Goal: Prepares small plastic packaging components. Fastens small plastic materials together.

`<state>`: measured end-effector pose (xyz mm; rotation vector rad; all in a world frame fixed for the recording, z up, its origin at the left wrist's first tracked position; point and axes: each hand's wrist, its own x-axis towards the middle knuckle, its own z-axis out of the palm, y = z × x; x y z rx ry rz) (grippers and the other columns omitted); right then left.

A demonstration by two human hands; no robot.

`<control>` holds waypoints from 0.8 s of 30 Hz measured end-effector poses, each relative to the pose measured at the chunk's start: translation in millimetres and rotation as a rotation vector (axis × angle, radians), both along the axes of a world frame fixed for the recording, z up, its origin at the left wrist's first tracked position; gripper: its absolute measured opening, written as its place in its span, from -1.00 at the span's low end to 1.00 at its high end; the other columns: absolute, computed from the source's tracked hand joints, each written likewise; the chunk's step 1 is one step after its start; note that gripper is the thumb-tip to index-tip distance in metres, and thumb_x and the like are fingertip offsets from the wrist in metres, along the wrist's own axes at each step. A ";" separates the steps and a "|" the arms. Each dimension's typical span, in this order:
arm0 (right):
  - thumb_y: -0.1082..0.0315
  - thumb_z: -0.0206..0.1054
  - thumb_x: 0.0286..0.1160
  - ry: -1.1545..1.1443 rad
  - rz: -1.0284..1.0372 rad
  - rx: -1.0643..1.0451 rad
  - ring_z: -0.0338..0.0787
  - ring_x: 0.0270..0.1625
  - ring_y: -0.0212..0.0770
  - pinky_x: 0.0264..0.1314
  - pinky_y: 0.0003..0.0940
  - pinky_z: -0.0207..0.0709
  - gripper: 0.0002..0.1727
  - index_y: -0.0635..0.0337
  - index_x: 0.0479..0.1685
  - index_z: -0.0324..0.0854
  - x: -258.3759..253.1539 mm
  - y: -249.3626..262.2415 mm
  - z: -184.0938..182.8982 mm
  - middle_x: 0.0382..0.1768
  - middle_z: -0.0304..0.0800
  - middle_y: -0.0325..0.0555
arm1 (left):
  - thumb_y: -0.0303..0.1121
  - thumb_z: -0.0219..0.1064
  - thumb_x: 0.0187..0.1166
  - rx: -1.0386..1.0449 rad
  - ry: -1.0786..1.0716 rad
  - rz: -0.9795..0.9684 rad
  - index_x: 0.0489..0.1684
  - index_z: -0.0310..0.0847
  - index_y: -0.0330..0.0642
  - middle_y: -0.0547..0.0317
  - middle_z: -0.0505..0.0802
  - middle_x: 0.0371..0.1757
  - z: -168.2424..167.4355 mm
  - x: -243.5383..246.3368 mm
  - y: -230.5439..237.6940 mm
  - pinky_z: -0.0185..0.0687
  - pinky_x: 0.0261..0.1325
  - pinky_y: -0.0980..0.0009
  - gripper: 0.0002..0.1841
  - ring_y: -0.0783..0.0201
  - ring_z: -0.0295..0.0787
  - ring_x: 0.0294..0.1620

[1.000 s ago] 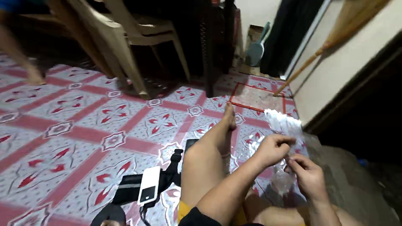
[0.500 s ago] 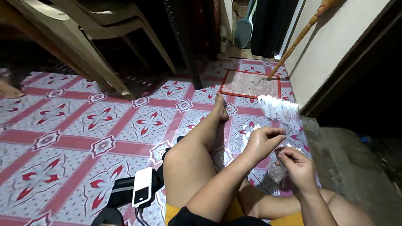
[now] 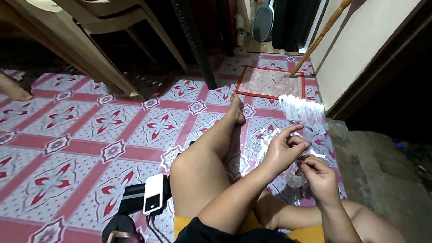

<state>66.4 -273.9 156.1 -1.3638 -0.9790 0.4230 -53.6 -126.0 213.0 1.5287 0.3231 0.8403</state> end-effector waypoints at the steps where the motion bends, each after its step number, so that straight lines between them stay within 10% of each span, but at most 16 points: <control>1: 0.41 0.49 0.44 0.009 0.002 0.001 0.83 -0.10 -0.17 -0.11 -0.25 0.84 -0.96 0.14 -0.22 0.81 0.1 -0.3 -1.0 -0.07 0.81 -0.12 | -0.30 0.53 0.55 -0.003 -0.001 0.001 0.62 0.41 -0.21 0.05 0.95 -0.16 0.9 -0.4 -0.6 0.88 0.11 0.15 -0.36 0.15 0.93 -0.17; 7: 0.43 0.48 0.46 0.025 -0.010 -0.013 0.84 -0.07 -0.14 -0.09 -0.23 0.85 -0.96 0.14 -0.21 0.81 -0.5 -2.6 -1.7 -0.03 0.81 -0.10 | -0.32 0.54 0.53 -0.015 -0.005 0.011 0.64 0.39 -0.22 0.04 0.95 -0.17 4.3 -2.5 -3.3 0.88 0.11 0.14 -0.33 0.15 0.93 -0.19; 12: 0.43 0.60 0.28 0.002 -0.008 0.045 0.77 0.21 -0.10 0.07 -0.28 0.84 -0.92 0.12 -0.30 0.84 10.8 -8.1 9.9 0.44 0.56 0.06 | -0.29 0.53 0.55 0.053 -0.007 0.027 0.65 0.37 -0.17 0.11 0.95 -0.14 3.4 0.1 -6.7 0.90 0.08 0.20 -0.34 0.21 0.93 -0.17; 24: 0.37 0.61 0.30 0.066 0.128 0.310 0.72 0.27 -0.11 0.31 -0.30 0.70 -0.87 0.18 -0.26 0.84 18.5 -16.1 73.3 0.26 0.68 0.04 | -0.36 0.48 0.57 0.276 -0.106 -0.043 0.63 0.41 -0.22 0.18 0.93 0.05 -0.3 10.8 -39.4 0.84 0.33 0.19 -0.39 0.25 0.91 0.05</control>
